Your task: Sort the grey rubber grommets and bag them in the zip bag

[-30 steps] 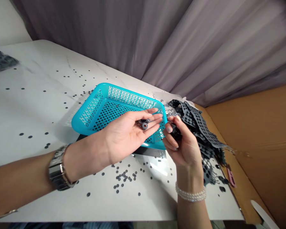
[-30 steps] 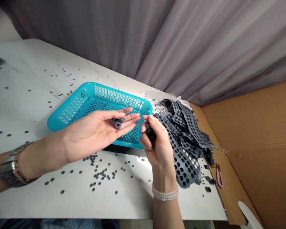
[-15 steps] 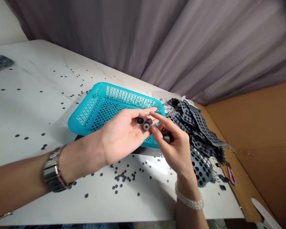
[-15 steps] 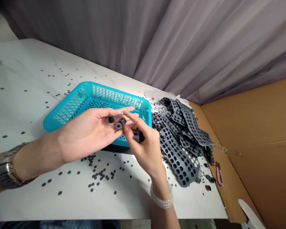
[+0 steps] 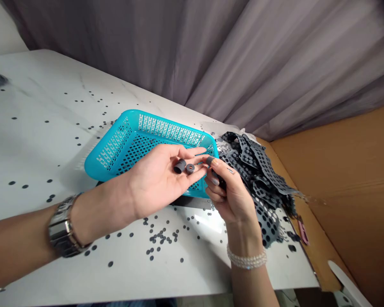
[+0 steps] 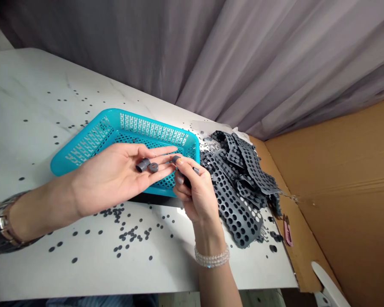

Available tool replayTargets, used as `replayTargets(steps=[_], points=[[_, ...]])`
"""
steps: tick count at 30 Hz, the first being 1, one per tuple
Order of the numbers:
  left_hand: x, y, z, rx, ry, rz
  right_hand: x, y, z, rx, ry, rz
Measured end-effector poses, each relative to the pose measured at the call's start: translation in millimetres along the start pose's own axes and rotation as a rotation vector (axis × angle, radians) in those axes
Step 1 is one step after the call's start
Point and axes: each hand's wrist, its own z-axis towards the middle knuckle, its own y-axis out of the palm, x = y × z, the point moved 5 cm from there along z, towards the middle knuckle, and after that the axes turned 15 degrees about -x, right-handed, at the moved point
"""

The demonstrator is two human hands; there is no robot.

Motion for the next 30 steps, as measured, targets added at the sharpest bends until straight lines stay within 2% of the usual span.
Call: replayTargets(steps=[5,11,15,21,25,30], points=[[0.0,0.6,0.1,0.081,0.013,0.060,2.8,3.0,1.0,0.003,0.007,0.014],[0.3,-14.3,2.2,0.062,0.029,0.262,4.6,9.9,-0.8,0.032,0.004,-0.055],[1.3,-21.2,4.6,0.012,0.071,0.188,2.1,9.4,-1.1,-0.049,0.057,0.012],[0.4,-25.5,6.4,-0.043,0.072,0.130,1.4,5.3,-0.8,-0.014,0.033,-0.032],[-1.6,-27.1,7.0,-0.022,0.035,0.149,6.5,8.5,1.1,-0.014,0.031,-0.057],[-1.2,-18.1,5.0,0.107,0.022,0.101,6.3,5.6,2.8,-0.063,0.050,0.092]])
